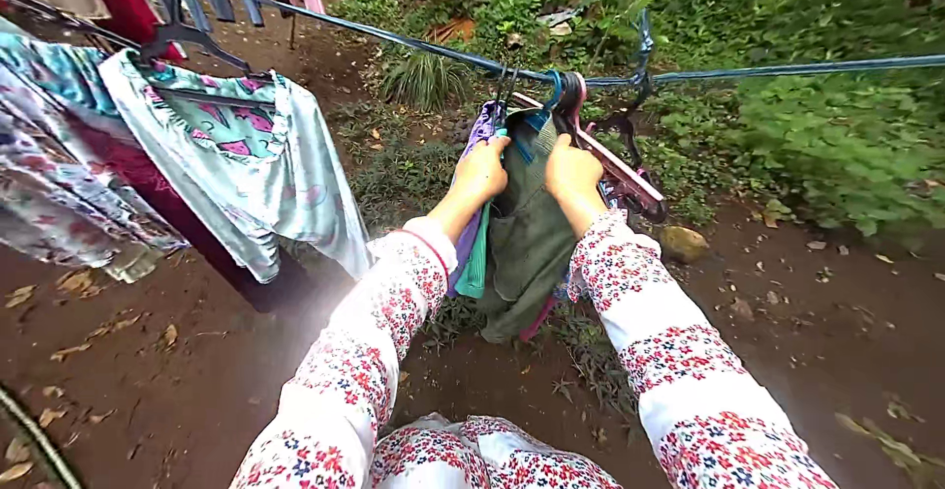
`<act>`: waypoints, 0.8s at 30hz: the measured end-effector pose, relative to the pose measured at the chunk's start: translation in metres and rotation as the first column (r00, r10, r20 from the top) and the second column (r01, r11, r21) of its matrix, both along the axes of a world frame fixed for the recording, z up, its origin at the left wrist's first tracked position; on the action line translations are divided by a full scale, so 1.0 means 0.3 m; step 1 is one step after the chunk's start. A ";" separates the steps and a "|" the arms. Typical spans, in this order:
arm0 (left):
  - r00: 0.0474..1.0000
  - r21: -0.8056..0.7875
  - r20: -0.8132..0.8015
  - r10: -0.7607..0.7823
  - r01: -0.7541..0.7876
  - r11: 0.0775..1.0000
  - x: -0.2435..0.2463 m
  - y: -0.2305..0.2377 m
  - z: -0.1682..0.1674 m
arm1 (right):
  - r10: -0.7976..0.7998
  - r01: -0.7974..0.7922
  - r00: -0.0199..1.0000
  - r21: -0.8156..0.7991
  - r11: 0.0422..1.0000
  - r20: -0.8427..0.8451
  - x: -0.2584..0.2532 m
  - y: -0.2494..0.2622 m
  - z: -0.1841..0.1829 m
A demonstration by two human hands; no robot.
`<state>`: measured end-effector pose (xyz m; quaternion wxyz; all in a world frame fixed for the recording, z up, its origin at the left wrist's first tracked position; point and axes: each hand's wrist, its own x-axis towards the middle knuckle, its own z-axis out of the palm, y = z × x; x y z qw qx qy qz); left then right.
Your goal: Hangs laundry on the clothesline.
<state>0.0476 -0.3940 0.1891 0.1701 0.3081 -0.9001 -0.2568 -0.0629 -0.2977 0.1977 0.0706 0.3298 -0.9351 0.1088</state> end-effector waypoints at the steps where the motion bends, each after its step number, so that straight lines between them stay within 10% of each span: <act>1: 1.000 -0.002 -0.003 -0.004 0.004 1.000 -0.019 0.014 0.005 | -0.017 0.017 1.000 0.013 1.000 0.005 -0.014 0.012 0.005; 17: 0.999 -0.066 -0.033 0.022 -0.024 0.998 -0.157 0.022 0.024 | 0.100 -0.123 0.969 -0.091 0.988 -0.226 -0.030 0.236 0.124; 24: 0.990 -0.079 -0.075 -0.121 0.115 0.990 -0.089 -0.066 -0.016 | 0.360 -0.491 0.786 -0.153 0.857 -0.503 0.149 0.689 0.062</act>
